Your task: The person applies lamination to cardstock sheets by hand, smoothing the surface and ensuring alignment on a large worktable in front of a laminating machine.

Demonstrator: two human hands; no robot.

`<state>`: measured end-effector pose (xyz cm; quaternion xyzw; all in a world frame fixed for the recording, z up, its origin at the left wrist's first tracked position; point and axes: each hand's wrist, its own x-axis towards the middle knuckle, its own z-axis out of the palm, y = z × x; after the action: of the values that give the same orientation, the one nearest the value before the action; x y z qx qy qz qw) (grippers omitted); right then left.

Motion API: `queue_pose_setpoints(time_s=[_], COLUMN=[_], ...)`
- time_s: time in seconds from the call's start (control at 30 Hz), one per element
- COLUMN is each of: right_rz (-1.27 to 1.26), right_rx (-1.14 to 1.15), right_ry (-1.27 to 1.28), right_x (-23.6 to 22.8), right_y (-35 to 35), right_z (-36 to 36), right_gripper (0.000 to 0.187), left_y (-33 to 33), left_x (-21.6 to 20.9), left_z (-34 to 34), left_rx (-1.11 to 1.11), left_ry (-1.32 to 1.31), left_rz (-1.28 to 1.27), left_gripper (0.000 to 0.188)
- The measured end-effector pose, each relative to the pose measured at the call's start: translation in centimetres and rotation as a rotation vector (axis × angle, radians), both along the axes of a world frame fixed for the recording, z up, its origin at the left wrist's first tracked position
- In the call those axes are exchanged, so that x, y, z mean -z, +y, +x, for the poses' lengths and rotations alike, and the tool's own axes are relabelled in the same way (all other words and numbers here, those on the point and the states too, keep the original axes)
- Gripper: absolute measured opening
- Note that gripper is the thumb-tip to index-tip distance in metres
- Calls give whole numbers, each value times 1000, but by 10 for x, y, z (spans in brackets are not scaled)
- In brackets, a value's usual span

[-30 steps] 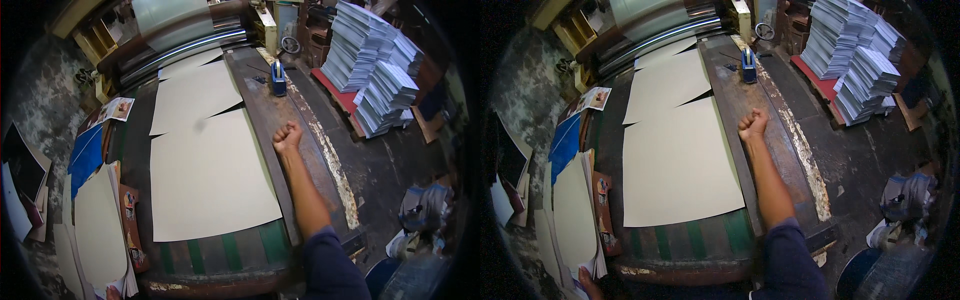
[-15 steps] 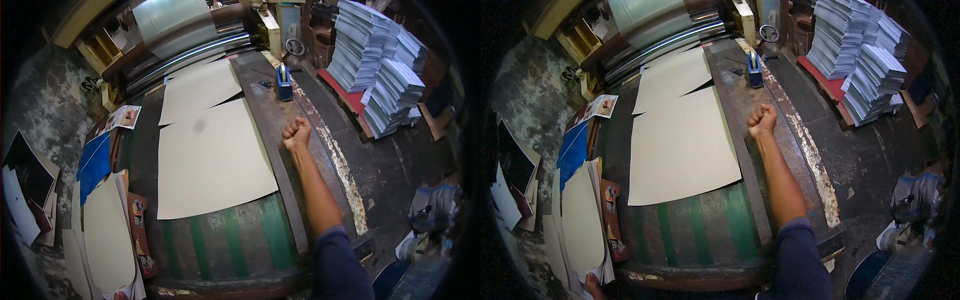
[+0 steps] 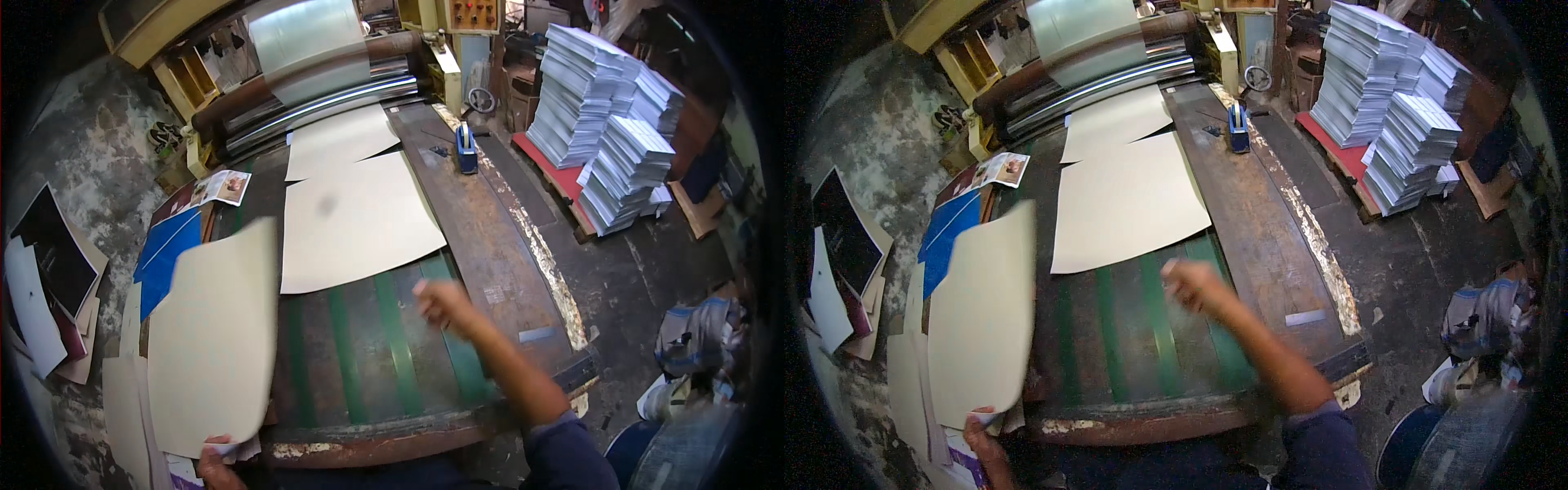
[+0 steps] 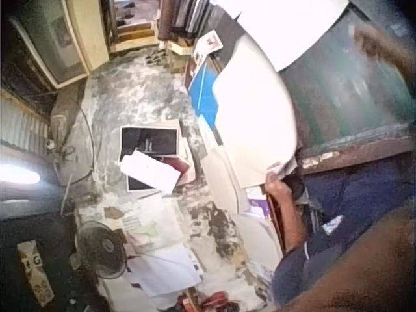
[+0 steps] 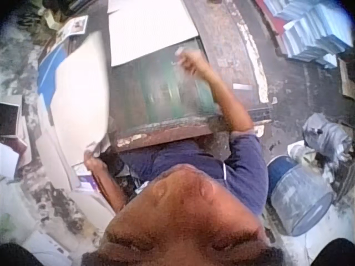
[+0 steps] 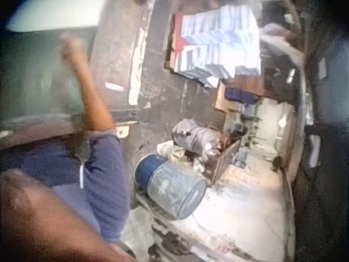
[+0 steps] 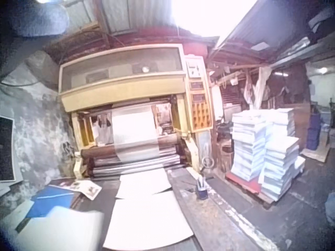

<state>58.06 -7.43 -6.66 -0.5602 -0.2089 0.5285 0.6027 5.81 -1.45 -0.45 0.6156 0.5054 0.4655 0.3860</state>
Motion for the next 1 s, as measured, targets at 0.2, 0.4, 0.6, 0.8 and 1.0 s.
queue_pose_setpoints(time_s=[0.2, 0.4, 0.6, 0.8, 1.0], right_rz=[-31, -135, -88, -33, -16], right_rx=[-538, -148, -50, 76, 250], right_ry=[162, 573, 509, 477, 432], right_x=[-15, 32, 54, 56, 77], right_y=[-56, -96, -83, -31, 5], right_z=[-174, -244, -247, -218, -209], right_gripper=[47, 30, 32, 44, 36], left_y=[-26, 11, 12, 28, 42], left_x=[-44, -30, -6, -5, -4], left_z=[41, -3, -32, -51, -61], left_rx=[672, 459, 592, 653, 719], left_ry=[648, 871, 895, 411, 313], left_rz=[343, 431, 253, 79, -49], left_gripper=[54, 99, 100, 53, 53])
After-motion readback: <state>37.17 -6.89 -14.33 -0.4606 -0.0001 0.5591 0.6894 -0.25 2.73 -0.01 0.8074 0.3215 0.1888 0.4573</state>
